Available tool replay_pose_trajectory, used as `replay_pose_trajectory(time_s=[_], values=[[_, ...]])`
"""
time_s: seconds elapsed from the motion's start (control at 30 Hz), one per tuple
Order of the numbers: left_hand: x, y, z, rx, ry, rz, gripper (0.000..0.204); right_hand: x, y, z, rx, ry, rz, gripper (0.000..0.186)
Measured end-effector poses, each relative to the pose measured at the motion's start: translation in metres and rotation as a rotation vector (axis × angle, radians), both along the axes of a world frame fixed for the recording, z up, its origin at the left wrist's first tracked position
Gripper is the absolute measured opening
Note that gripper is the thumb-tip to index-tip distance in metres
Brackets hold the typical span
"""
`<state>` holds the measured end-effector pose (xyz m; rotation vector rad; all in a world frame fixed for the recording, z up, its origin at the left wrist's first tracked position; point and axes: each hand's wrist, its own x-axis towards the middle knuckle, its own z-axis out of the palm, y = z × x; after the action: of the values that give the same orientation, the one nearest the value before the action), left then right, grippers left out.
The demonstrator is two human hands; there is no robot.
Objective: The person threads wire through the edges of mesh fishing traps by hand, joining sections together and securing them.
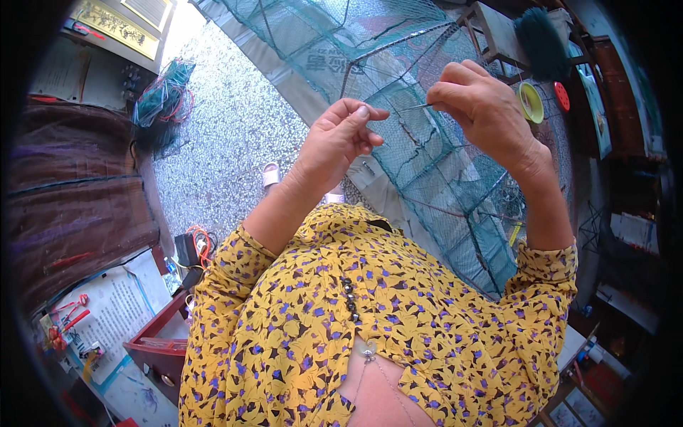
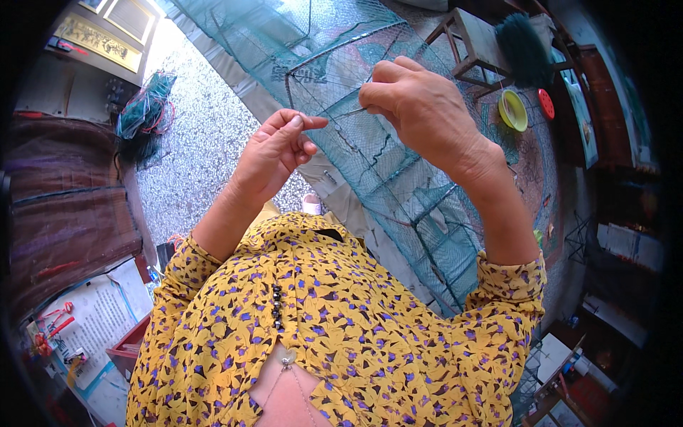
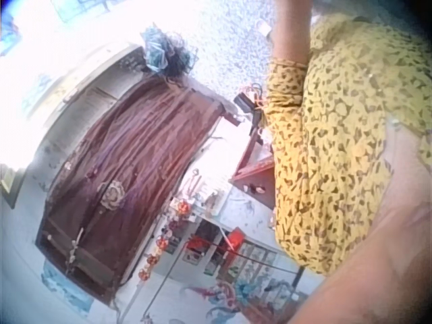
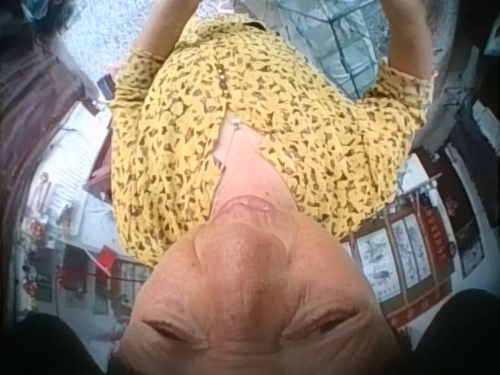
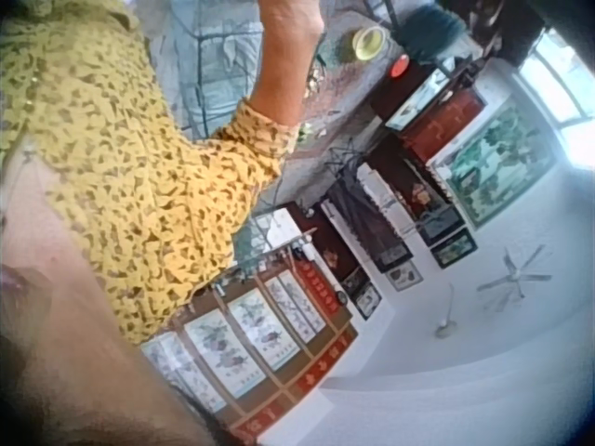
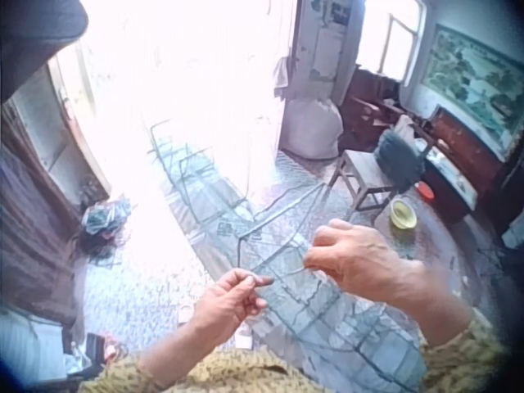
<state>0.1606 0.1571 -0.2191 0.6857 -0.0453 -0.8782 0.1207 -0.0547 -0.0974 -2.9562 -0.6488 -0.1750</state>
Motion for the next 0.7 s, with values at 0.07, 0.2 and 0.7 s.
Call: replay_pose_trajectory(time_s=[0.07, 0.2, 0.7], values=[[-0.003, -0.001, 0.000, 0.023, 0.026, 0.005, 0.011, 0.003, 0.000, -0.007, 0.073, 0.029, 0.008, 0.004], [-0.002, -0.005, -0.014, -0.117, 0.288, -0.011, 0.012, 0.007, 0.003, -0.021, 0.295, 0.112, 0.019, 0.007], [-0.008, -0.017, 0.001, 0.027, -0.110, 0.160, 0.015, 0.012, 0.076, -0.030, 0.193, -0.333, 0.144, 0.012]])
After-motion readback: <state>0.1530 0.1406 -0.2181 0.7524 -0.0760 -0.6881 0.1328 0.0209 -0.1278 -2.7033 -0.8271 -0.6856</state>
